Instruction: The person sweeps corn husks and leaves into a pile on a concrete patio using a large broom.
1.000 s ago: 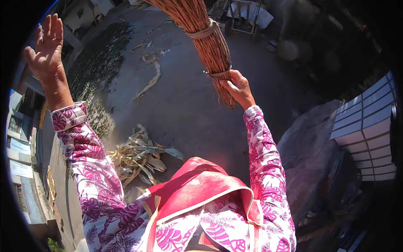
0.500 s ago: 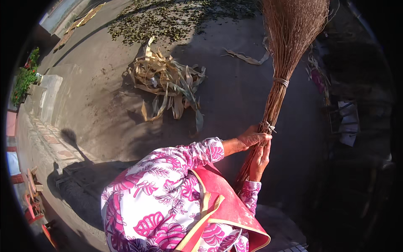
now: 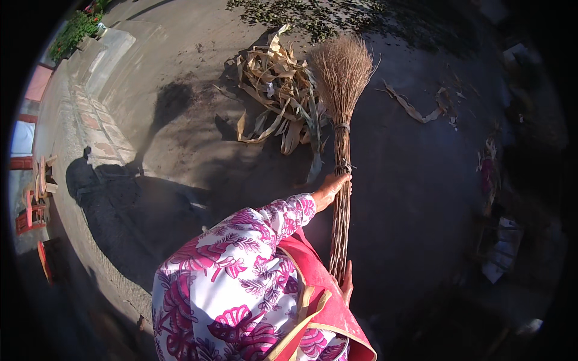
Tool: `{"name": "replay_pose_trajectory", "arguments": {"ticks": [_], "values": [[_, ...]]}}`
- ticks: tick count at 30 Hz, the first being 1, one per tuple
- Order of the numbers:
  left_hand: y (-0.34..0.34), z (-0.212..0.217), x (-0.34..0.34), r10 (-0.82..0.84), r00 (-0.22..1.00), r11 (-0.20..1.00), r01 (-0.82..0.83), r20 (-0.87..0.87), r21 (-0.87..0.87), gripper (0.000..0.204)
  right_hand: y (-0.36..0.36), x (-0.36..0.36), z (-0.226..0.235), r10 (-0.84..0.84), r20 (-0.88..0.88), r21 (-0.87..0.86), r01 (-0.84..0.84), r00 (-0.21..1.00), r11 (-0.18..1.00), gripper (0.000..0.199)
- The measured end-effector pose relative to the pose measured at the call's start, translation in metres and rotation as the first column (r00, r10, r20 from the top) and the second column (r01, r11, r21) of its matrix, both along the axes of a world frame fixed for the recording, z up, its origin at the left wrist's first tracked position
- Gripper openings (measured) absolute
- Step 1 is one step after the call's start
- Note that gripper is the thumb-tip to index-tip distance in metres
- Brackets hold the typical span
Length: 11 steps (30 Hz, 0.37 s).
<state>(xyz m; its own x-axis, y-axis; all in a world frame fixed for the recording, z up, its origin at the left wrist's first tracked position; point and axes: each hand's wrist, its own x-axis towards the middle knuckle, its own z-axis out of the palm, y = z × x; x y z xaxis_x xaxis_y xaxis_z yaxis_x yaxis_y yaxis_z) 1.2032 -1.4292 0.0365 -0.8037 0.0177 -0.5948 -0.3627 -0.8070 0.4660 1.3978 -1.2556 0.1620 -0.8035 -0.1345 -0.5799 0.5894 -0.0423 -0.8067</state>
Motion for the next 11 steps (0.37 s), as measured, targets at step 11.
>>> {"name": "replay_pose_trajectory", "arguments": {"ticks": [11], "values": [[-0.132, -0.016, 0.061, 0.328, 0.939, 0.944, -0.323, 0.099, -0.062, 0.031, -0.065, -0.040, -0.036, 0.283, 0.239, -0.478, -0.141, 0.929, 0.867, 0.061]]}}
